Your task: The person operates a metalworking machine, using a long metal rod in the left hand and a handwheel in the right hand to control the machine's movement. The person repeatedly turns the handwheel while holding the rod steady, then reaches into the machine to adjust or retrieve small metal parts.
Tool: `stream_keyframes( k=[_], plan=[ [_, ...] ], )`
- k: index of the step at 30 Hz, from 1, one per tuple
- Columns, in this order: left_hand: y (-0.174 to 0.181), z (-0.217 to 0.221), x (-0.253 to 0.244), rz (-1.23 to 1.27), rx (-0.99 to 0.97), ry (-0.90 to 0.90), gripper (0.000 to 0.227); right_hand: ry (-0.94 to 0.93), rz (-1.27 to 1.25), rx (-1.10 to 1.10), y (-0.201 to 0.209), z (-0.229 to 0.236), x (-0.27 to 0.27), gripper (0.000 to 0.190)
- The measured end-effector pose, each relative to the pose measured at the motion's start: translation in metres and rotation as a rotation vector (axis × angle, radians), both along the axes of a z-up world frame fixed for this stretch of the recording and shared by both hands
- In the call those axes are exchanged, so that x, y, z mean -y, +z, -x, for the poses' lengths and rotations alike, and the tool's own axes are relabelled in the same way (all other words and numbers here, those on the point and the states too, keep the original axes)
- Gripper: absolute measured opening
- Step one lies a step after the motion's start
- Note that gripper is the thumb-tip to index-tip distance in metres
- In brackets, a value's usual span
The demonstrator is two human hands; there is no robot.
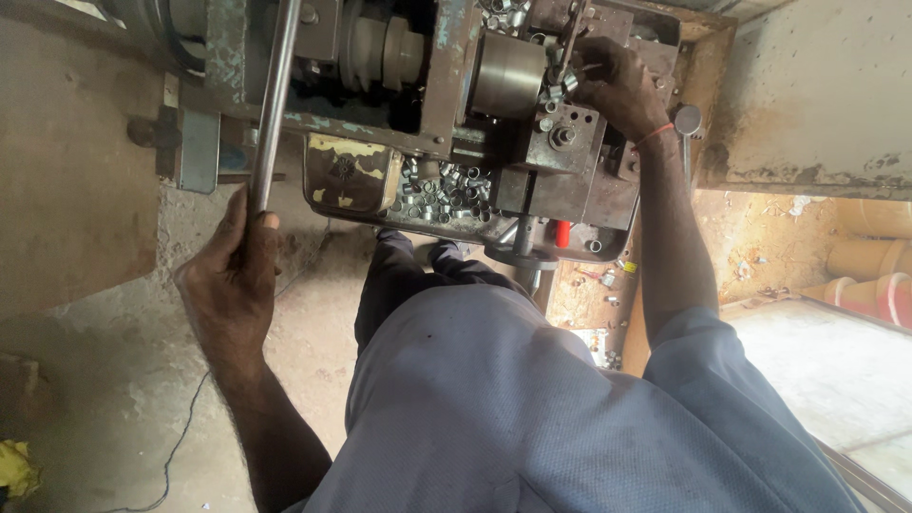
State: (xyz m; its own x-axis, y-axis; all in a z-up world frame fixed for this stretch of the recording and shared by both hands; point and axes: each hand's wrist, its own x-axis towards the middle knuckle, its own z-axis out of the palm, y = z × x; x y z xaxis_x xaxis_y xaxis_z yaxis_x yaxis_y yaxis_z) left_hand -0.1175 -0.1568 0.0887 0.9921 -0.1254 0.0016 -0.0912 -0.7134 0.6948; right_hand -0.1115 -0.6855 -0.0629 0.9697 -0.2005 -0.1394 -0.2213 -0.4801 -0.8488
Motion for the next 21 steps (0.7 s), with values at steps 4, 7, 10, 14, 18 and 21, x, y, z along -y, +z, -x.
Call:
stream_keyframes(
  k=[4, 7, 10, 14, 18, 21],
  plan=[
    [0.000, -0.001, -0.001, 0.036, 0.027, -0.027, 0.045, 0.038, 0.289, -0.024, -0.012, 0.001, 0.007, 0.054],
    [0.000, -0.001, 0.000, 0.047, 0.033, -0.033, 0.045, 0.047, 0.237, -0.060, -0.026, -0.001, 0.006, 0.050],
    [0.001, 0.000, 0.000, 0.038, 0.021, -0.020, 0.045, 0.061, 0.177, -0.106, -0.023, -0.005, 0.000, 0.036],
    [-0.001, -0.001, -0.001, 0.037, 0.032, -0.030, 0.045, 0.059, -0.010, -0.124, 0.001, -0.007, -0.006, 0.037],
    [-0.002, -0.001, -0.001, 0.018, 0.022, -0.014, 0.045, -0.068, 0.012, -0.150, 0.018, -0.006, -0.010, 0.043],
    [-0.001, -0.001, 0.000, 0.039, 0.031, -0.011, 0.046, -0.069, 0.116, -0.144, 0.010, -0.004, -0.007, 0.041]
  ],
)
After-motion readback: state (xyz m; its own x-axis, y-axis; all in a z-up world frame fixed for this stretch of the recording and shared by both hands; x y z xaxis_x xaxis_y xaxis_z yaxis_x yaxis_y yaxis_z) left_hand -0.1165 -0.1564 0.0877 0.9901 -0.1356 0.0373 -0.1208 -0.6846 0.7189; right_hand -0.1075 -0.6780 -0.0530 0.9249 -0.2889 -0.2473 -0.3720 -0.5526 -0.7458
